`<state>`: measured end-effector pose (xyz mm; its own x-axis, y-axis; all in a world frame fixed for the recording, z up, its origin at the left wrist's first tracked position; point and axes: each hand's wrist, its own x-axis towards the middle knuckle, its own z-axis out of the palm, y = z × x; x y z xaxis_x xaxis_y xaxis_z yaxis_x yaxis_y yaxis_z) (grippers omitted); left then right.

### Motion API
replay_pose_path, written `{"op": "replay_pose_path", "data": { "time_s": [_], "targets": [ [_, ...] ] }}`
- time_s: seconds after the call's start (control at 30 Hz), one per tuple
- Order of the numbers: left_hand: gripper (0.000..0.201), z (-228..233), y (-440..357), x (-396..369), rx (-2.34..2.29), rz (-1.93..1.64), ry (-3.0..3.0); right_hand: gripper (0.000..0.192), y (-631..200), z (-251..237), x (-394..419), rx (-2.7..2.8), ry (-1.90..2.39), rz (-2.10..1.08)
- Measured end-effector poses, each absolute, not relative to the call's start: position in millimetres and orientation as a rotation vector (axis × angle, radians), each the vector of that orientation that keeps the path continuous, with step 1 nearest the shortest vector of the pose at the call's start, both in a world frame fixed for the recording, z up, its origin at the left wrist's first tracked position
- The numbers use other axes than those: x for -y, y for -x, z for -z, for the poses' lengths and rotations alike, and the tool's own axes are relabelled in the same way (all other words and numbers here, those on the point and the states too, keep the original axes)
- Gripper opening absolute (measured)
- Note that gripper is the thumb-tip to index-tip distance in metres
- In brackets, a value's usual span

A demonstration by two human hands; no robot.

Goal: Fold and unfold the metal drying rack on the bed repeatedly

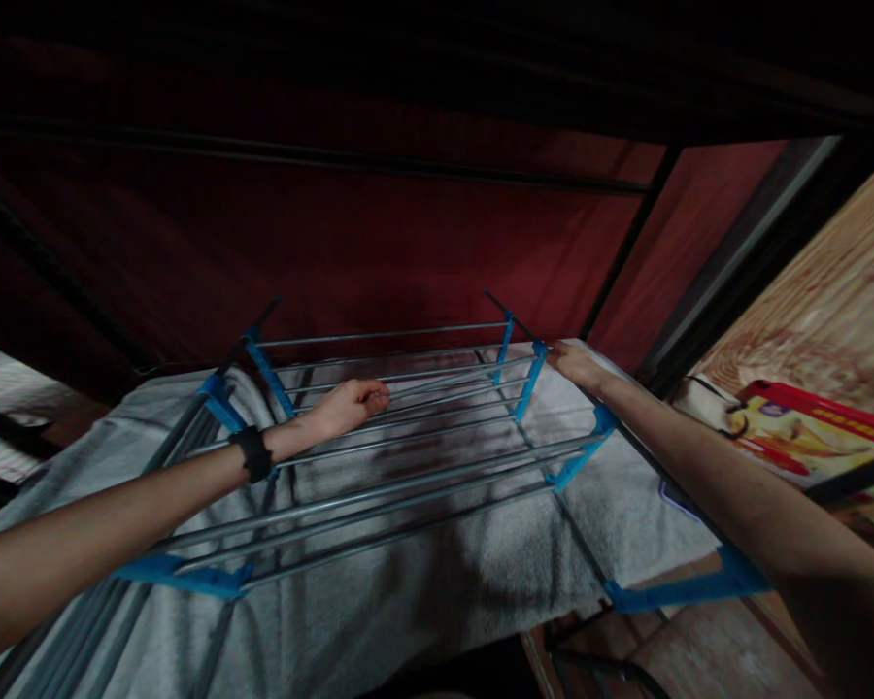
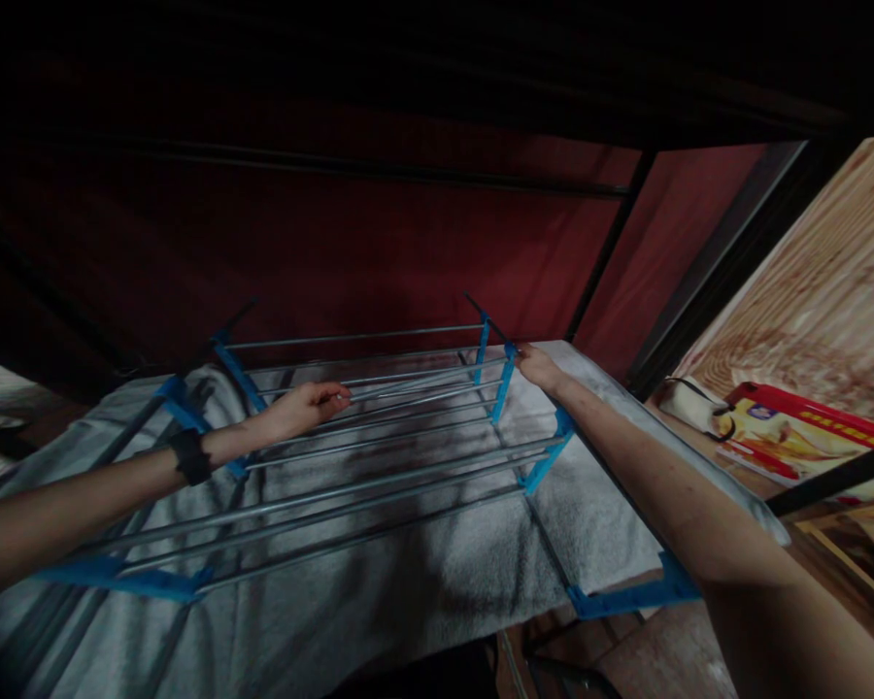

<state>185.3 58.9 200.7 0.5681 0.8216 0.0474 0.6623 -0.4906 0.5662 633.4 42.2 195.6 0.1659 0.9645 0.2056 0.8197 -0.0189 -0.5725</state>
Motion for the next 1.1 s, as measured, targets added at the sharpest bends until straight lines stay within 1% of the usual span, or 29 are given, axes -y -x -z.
{"op": "replay_pose_path", "data": {
  "time_s": [0.17,0.9,1.1],
  "targets": [
    [0.042,-199.4,-185.3,-60.2,-1.187,-0.414,-2.320,0.027,-631.8,-197.8,-50.7,1.667,1.951,-0.348],
    [0.044,-180.9,-182.3,-74.6,-1.100,-0.450,-2.296,0.032,-642.0,-180.0,-55.8,1.629,1.768,-0.473],
    [0.045,-172.6,-179.8,-78.3,-1.098,-0.450,-2.298,0.033,-641.7,-178.4,-55.0,1.655,1.762,-0.436]
  ]
}}
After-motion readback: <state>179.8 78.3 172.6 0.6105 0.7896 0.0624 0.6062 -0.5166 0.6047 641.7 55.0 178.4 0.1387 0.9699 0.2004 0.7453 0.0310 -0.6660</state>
